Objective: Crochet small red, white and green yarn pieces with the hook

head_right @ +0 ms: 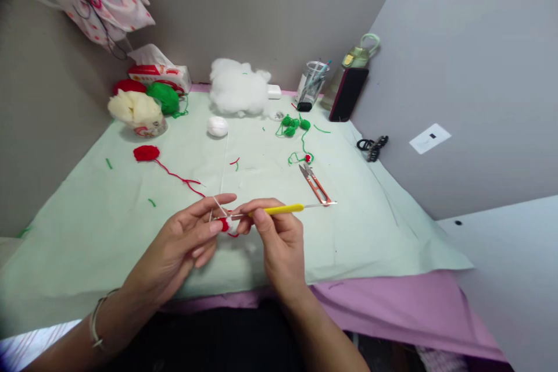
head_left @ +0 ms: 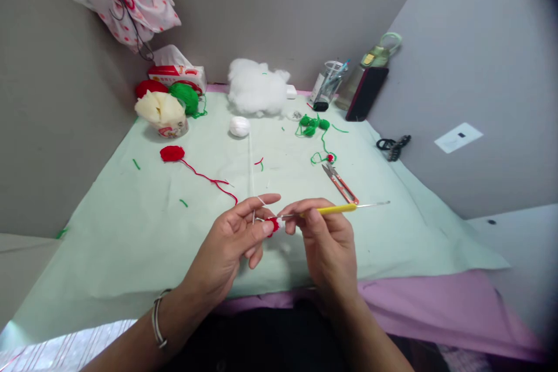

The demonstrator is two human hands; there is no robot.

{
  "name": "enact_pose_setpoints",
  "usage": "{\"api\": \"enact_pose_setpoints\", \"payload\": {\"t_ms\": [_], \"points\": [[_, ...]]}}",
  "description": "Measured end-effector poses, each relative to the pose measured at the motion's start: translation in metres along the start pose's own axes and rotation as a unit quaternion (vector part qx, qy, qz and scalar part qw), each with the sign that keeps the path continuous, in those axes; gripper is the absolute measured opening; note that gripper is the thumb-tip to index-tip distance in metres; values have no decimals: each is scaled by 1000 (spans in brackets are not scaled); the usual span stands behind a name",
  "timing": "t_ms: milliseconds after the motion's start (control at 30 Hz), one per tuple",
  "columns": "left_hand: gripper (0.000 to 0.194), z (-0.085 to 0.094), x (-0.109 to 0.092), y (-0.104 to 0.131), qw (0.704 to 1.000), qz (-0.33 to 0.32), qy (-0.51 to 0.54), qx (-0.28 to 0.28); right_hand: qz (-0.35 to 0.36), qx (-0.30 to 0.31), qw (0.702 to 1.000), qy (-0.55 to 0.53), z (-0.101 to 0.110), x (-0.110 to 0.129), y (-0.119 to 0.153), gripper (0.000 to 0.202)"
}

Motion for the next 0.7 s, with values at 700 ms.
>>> {"api": "enact_pose_setpoints", "payload": {"t_ms": [700], "points": [[40, -2, 5, 1, 993, 49, 107, -19, 162, -50, 979, 118, -5, 29, 19, 27]]}}
Point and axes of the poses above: each hand's wrist, its own y-axis away from the middle knuckle, its own z-axis out of the back of the hand, x = y × z, the point moved 8 cm from there along -y, towards the middle knuckle, and after that the axes turned 12 degrees about -z, right-handed, at the moved point
